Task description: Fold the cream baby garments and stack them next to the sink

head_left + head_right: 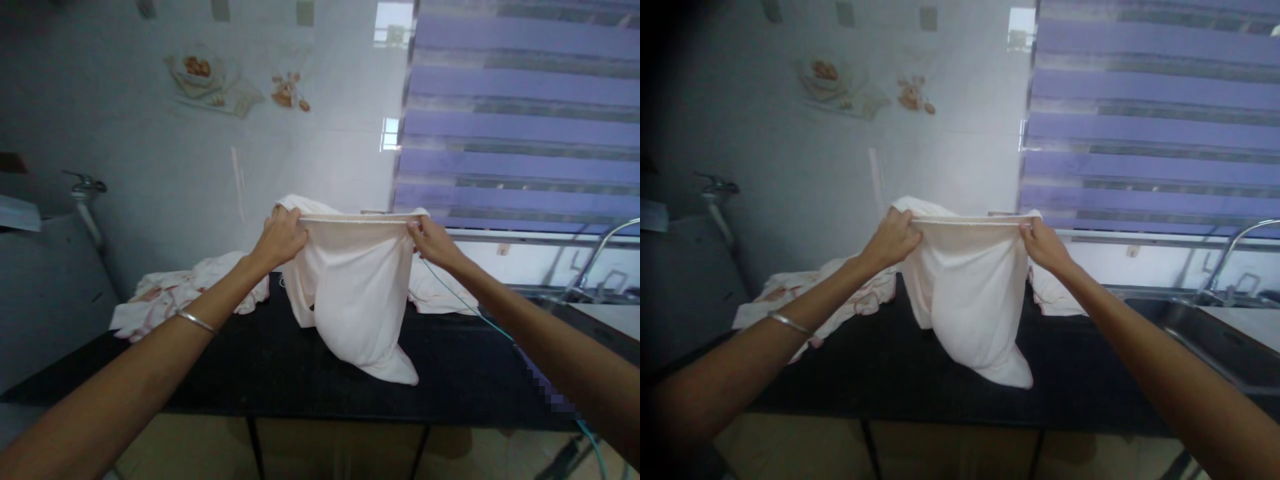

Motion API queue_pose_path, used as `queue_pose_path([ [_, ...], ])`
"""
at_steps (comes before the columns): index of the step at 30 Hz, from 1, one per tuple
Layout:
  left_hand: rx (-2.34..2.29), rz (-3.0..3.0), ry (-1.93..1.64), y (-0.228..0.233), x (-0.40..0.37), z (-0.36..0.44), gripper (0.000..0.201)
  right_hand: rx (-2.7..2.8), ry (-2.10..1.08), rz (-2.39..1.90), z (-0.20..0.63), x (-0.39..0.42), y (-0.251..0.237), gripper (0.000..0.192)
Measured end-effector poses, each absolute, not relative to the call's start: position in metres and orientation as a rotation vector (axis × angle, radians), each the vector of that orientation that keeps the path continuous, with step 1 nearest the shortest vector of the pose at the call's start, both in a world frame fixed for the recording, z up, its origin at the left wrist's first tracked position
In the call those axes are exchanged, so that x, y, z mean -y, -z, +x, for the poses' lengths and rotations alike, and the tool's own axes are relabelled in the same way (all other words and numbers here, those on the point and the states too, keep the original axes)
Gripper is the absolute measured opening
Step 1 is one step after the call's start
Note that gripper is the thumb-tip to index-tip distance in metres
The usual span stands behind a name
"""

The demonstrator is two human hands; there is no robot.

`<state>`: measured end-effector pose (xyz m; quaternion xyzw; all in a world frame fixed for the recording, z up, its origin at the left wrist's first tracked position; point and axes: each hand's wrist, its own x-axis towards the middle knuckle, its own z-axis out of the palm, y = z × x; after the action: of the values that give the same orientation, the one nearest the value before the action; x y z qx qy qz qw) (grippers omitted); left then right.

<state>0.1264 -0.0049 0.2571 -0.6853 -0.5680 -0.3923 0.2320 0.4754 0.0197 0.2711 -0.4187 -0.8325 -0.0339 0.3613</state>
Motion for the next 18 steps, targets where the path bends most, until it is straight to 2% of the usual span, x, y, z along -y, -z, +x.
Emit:
queue_pose_path([
  [3,1.565,-1.926,1.075,-0.230,0.007,0.117,0.008,2.163,-0.099,-1.142,0.464,-0.020,-0.250,0.038],
  [8,1.357,-1.940,1.072,-0.218,0.034,0.129,0.021,2.179,-0.411,-1.196,0.452,-0.020,-0.235,0.037],
  [12,1.291,-2.373,0.977,-0.206,0.076,0.164,0.017,1.856,-1.085,-1.193,0.446,-0.015,-0.221,0.040],
  [14,1.282,-2.574,0.776,-0.186,0.096,0.187,0.015,1.580,-1.338,-1.149,0.441,-0.014,-0.209,0.037],
  [18,1.220,-2.805,0.466,-0.118,0.121,0.242,0.015,1.370,-1.395,-1.121,0.432,-0.013,-0.166,0.038],
])
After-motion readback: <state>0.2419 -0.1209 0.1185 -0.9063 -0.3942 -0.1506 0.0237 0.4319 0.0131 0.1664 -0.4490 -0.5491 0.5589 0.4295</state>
